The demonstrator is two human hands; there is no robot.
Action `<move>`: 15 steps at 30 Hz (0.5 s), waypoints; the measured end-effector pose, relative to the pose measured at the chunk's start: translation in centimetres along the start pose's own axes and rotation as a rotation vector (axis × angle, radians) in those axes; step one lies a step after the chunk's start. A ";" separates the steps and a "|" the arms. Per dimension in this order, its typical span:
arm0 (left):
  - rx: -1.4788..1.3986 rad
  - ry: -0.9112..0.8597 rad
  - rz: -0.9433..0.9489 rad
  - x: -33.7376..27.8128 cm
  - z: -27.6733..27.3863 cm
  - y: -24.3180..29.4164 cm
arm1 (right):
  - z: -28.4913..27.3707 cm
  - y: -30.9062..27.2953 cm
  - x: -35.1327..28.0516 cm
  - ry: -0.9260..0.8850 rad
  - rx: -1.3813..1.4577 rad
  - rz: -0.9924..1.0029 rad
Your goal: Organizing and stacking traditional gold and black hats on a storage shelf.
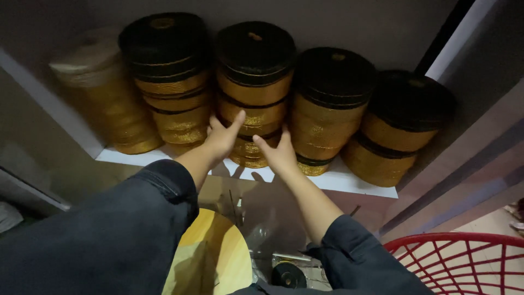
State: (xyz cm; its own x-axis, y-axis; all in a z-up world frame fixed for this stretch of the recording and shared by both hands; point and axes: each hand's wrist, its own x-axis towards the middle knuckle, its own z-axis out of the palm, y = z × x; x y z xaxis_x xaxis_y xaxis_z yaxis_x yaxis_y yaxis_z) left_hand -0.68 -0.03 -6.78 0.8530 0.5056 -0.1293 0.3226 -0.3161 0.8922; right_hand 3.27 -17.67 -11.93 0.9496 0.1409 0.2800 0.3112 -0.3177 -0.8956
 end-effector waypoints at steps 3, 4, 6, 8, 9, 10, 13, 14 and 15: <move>0.119 -0.112 0.068 0.5 0.3 -1.0 | 0.2 1.3 0.9 -0.042 -0.002 -0.035; 0.119 -0.112 0.063 0.5 0.4 -1.0 | 0.1 1.1 0.9 -0.047 -0.003 -0.032; 0.172 -0.105 0.029 0.5 0.6 -1.0 | -0.2 0.7 1.1 -0.054 0.000 -0.049; 0.180 -0.098 0.061 1.4 0.8 -1.6 | -0.1 1.0 1.3 -0.055 -0.022 -0.023; 0.179 -0.085 0.102 1.9 0.9 -1.9 | -0.1 1.1 1.5 -0.054 -0.048 -0.010; 0.181 -0.087 0.103 1.7 0.9 -1.6 | -0.1 1.0 1.5 -0.052 -0.047 -0.009; 0.143 -0.122 0.049 0.9 0.9 -1.1 | -0.2 0.8 1.2 -0.054 -0.123 0.062; 0.164 -0.105 0.027 0.6 1.1 -1.0 | -0.2 0.7 1.0 -0.045 -0.131 0.094; 0.184 -0.082 0.007 0.5 1.1 -0.7 | -0.1 0.5 1.1 -0.036 -0.136 0.121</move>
State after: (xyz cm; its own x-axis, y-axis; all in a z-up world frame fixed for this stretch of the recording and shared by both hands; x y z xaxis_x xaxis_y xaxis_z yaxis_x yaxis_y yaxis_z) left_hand -0.07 -0.45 -7.97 0.8839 0.4377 -0.1648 0.3794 -0.4650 0.7999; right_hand 4.44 -17.78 -12.05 0.9793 0.1266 0.1580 0.1990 -0.4583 -0.8662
